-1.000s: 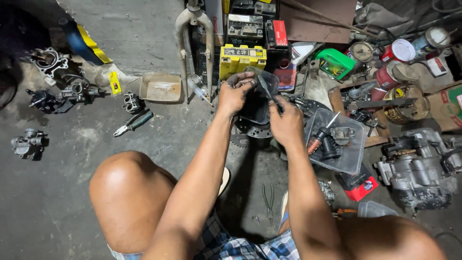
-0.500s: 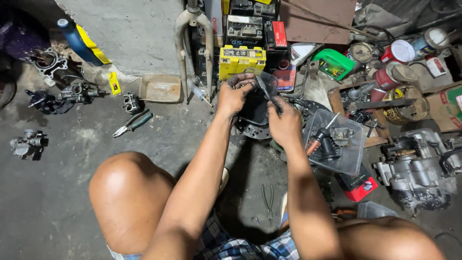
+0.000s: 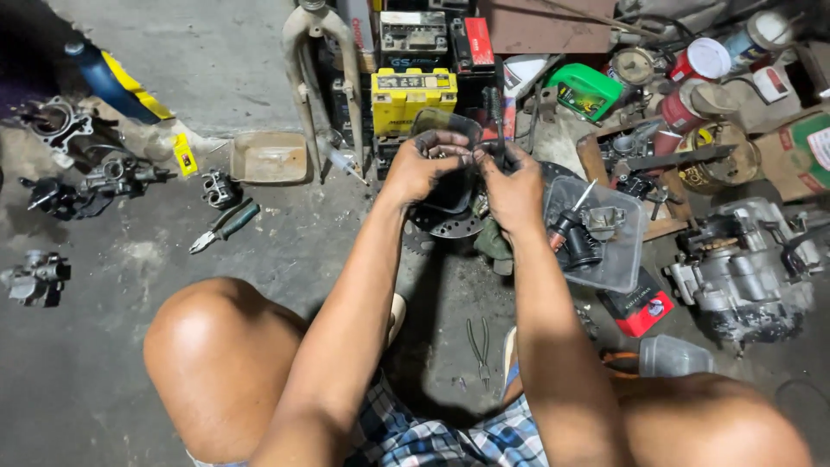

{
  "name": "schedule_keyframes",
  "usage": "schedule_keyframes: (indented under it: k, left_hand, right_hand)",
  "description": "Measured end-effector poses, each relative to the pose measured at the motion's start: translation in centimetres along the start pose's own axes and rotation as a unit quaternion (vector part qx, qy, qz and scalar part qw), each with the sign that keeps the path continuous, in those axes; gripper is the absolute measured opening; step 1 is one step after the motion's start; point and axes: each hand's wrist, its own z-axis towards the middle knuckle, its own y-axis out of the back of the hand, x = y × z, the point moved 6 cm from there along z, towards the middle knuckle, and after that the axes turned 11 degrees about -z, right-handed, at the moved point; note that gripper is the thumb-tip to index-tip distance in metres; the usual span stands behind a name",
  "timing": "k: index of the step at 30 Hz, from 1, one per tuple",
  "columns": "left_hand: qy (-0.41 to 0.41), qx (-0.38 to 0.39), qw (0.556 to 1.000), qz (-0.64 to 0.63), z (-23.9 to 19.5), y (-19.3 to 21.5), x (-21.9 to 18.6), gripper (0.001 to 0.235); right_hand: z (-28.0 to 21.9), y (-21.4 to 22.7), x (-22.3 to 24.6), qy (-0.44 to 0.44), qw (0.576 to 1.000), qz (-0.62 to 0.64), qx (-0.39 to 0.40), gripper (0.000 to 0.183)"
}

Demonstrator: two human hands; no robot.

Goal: Disassembling a carburetor body using a screwdriver and manual manipulation to inspect internal parts.

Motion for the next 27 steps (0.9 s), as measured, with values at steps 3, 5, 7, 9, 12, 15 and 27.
schedule_keyframes:
  k: [3,5,7,9,12,15,27]
  left_hand:
    - [0.019,0.008,1.000,0.011,0.1,-1.2,0.0,0.040]
    - [0.028,0.009,1.000,0.001,0.2,-1.7,1.1,0.039]
    - [0.039,0.013,0.999,-0.008,-0.3,-3.2,1.6,0.038]
    - [0.063,-0.026,0.994,-0.079,-1.6,-4.7,1.7,0.031]
    - [0.072,-0.028,0.990,-0.122,-1.8,-6.2,1.6,0.030]
    - [0.084,-0.026,0.989,-0.123,-1.5,-6.6,2.7,0.030]
    - [0.077,-0.056,0.983,-0.157,-2.5,-6.1,2.0,0.031]
  right_hand:
    - [-0.5,0.9,0.5,-0.006,1.000,0.001,0.019,0.015]
    - [-0.6,2.0,0.4,-0.012,1.000,-0.014,0.015,0.014]
    - [-0.4,2.9,-0.8,-0.021,0.999,-0.030,0.008,0.013]
    - [0.0,3.8,-2.9,-0.030,0.999,-0.027,-0.027,0.013]
    - [1.1,7.5,-6.1,-0.006,0.994,-0.076,-0.084,0.014]
    - [1.3,10.6,-9.2,-0.047,0.973,-0.195,-0.112,0.019]
    - [2.0,10.8,-13.2,-0.074,0.955,-0.274,-0.086,0.023]
